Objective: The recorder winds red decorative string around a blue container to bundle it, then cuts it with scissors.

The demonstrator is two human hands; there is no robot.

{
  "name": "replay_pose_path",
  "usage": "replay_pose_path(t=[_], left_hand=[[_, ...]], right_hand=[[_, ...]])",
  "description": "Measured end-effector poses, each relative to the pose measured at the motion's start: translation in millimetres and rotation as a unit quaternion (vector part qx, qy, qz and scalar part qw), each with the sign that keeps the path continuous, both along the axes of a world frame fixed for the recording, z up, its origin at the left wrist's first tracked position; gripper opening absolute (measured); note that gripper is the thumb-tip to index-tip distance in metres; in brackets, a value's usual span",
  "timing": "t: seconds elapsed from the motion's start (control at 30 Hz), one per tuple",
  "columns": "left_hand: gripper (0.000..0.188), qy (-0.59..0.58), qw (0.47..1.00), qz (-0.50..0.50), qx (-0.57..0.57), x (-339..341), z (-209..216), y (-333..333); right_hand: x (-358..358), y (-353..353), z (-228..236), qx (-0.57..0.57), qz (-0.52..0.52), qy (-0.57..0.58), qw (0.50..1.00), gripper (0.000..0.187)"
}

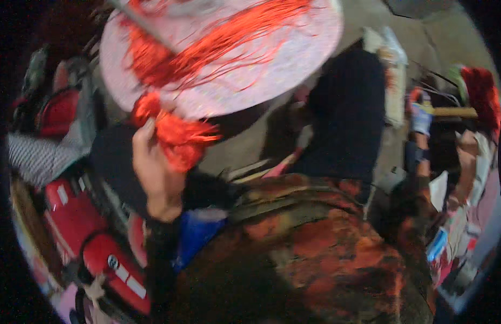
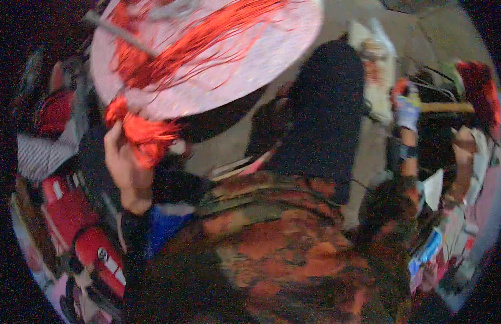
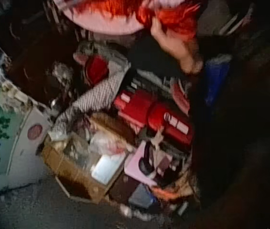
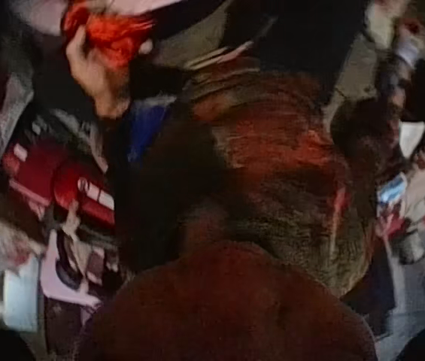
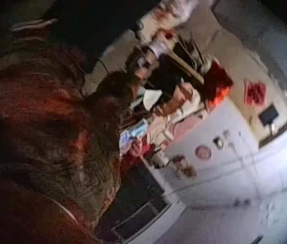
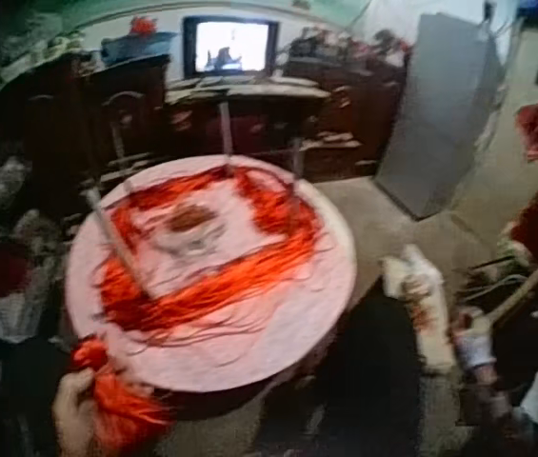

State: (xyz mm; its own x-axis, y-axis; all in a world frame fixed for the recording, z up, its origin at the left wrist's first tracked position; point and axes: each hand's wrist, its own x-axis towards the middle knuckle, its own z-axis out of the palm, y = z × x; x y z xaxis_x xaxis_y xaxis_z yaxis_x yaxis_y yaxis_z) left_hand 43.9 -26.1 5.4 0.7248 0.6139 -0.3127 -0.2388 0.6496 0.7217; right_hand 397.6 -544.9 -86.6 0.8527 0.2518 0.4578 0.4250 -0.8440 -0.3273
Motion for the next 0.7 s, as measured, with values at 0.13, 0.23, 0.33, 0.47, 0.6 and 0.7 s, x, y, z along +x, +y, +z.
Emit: replay_pose_path(t=[0.13,0.23,0.33,0.47,0.6,0.7], left_hand=[[0.028,-0.058,0.998,-0.008,0.027,-4,11,-3],[0.018,-0.069,0.996,-0.011,0.052,-8,8,0],[0.022,-0.099,0.985,-0.059,0.127,-13,5,6],[0.021,-0.145,0.982,-0.052,0.113,-25,6,13],[0.018,-0.184,0.975,-0.043,0.12,-34,1,20],[0.02,-0.171,0.974,-0.028,0.143,-36,2,19]], right_hand=[[-27,80,53,0.296,0.095,0.243,0.919,0.042],[-72,170,87,0.379,0.198,0.391,0.815,0.04],[-118,232,77,0.318,0.292,0.563,0.705,0.03],[-161,286,58,0.191,0.531,0.581,0.587,0.024],[-167,283,30,0.067,0.597,0.604,0.523,0.044],[-173,302,38,0.094,0.54,0.751,0.368,0.044]])
